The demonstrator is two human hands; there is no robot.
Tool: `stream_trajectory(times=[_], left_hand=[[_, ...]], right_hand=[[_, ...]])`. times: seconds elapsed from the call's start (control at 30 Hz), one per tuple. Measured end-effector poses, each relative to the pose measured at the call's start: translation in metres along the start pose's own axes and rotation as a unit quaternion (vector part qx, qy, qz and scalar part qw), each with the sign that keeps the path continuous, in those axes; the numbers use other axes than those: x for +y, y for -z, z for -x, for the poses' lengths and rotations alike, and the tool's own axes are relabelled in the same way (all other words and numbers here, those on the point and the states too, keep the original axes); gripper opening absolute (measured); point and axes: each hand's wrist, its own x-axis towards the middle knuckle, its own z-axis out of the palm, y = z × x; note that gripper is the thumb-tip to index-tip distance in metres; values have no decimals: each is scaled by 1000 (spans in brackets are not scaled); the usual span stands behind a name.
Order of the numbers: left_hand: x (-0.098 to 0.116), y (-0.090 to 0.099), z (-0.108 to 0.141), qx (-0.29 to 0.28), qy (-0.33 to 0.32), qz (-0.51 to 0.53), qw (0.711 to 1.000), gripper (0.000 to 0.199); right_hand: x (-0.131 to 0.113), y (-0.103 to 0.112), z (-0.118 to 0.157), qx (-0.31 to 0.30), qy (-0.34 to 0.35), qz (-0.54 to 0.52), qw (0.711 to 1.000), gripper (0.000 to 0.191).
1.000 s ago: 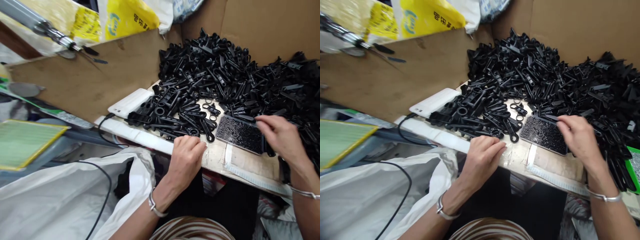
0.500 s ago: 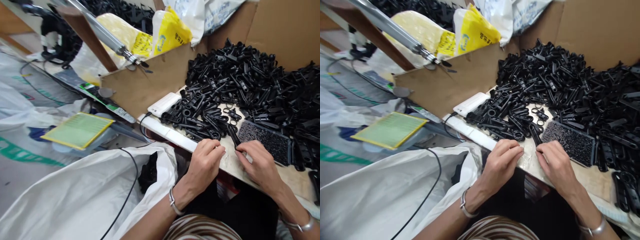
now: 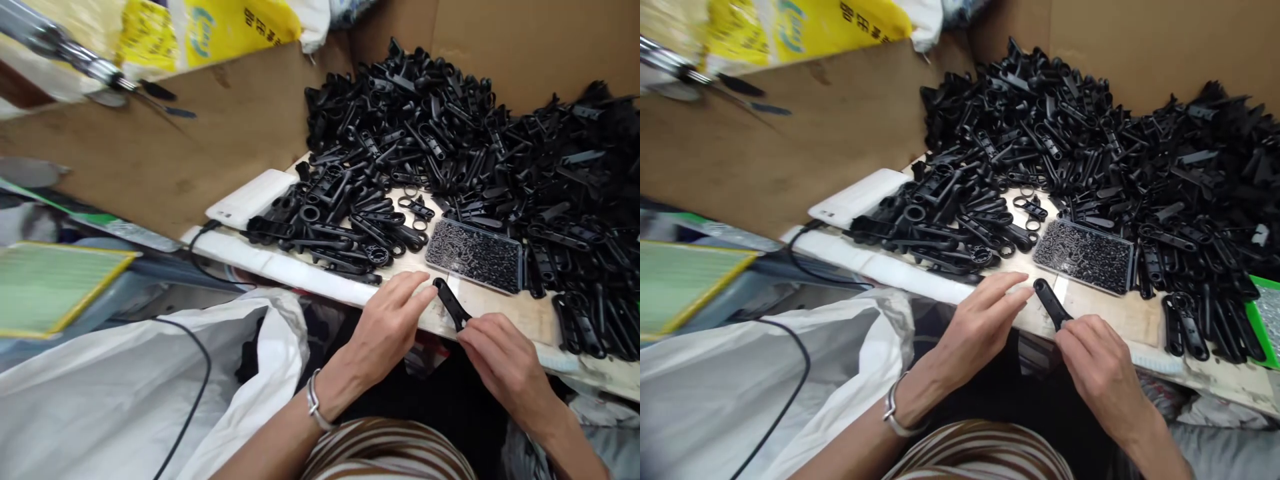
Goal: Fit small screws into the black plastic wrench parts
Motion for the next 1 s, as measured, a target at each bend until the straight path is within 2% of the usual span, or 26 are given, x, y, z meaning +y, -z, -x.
stream_trajectory(times=[0.17, 0.27, 0.37, 0.5, 0.63, 0.7, 0.83, 1.0], left_hand=[[-6, 9, -5, -62, -10, -95, 993, 24], [-19, 17, -24, -101, 5, -161, 982, 20], [-40, 16, -52, -163, 10, -210, 964, 24], [-69, 3, -79, -263, 9, -221, 939, 48], [-85, 3, -84, -310, 19, -182, 933, 33], [-86, 11, -82, -322, 16, -152, 934, 28], [-74, 28, -79, -370, 9, -89, 925, 32], [-57, 30, -77, -401, -24, -54, 914, 32]], right_hand=[[20, 5, 8, -56, 13, 56, 997, 17], [31, 6, 14, -49, 6, 73, 996, 21], [34, 5, 19, -50, 0, 78, 996, 23], [33, 3, 23, -48, -5, 73, 996, 24], [34, 2, 25, -30, 1, 70, 997, 25], [36, 1, 26, -30, 3, 69, 997, 25], [44, 0, 29, -18, 13, 64, 998, 27], [54, 3, 28, -27, 7, 62, 998, 30]])
